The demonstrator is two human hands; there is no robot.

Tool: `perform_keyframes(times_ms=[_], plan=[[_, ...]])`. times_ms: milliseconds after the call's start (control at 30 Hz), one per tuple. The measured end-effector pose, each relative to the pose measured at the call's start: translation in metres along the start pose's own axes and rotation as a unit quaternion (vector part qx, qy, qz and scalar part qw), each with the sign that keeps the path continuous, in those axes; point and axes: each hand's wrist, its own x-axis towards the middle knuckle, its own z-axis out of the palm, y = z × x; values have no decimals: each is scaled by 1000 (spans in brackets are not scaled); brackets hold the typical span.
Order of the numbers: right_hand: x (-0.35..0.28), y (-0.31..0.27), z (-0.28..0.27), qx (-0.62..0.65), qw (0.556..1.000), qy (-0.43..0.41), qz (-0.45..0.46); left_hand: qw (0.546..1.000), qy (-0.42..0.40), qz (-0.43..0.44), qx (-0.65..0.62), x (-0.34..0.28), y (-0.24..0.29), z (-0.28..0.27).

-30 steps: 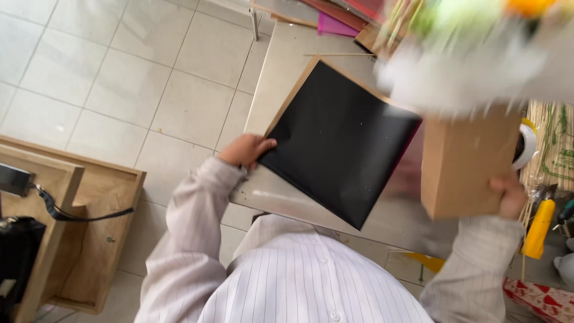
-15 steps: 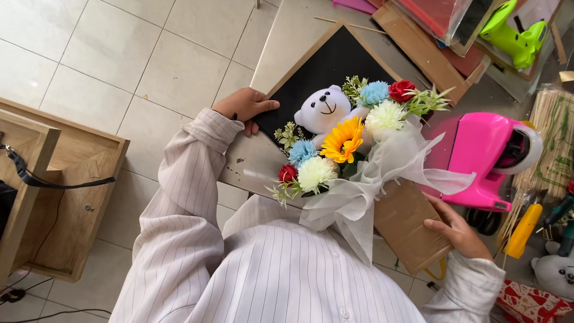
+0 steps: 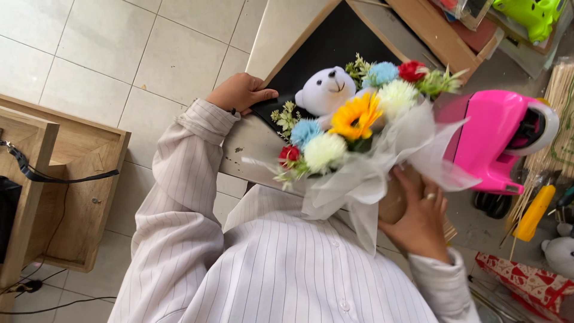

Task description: The person folds and cuts black wrapping paper, then wraps a flower bouquet with a teddy bear inside. They use scissors to trim the paper and tape to secure the wrapping around the bouquet.

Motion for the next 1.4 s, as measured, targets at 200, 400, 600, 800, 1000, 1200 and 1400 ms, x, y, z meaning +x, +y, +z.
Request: perform_keyframes(times_ms=[200,400,600,800,1000,1200,1400], plan=[[37,2,-28,96,992,75,-42,991,-5,4,135,10,4,-22],[54,11,-12,18,993,73,-93,990,-9,5,142,18,15,-53],[50,10,-8,6,998,35,-55,997,44,-34,51,-3,21,-46],[50,13,2,-17,995,79,-56,902,138,-108,-395,-57,37,18],[49,12,3,36,988,118,-90,819,-75,-24,-569,-108,22,139],[49,13,7,34,991,108,-76,448,-176,113,-869,-110,50,255],[46,9,8,33,990,113,-76,685,-41,71,-723,-96,72,274]])
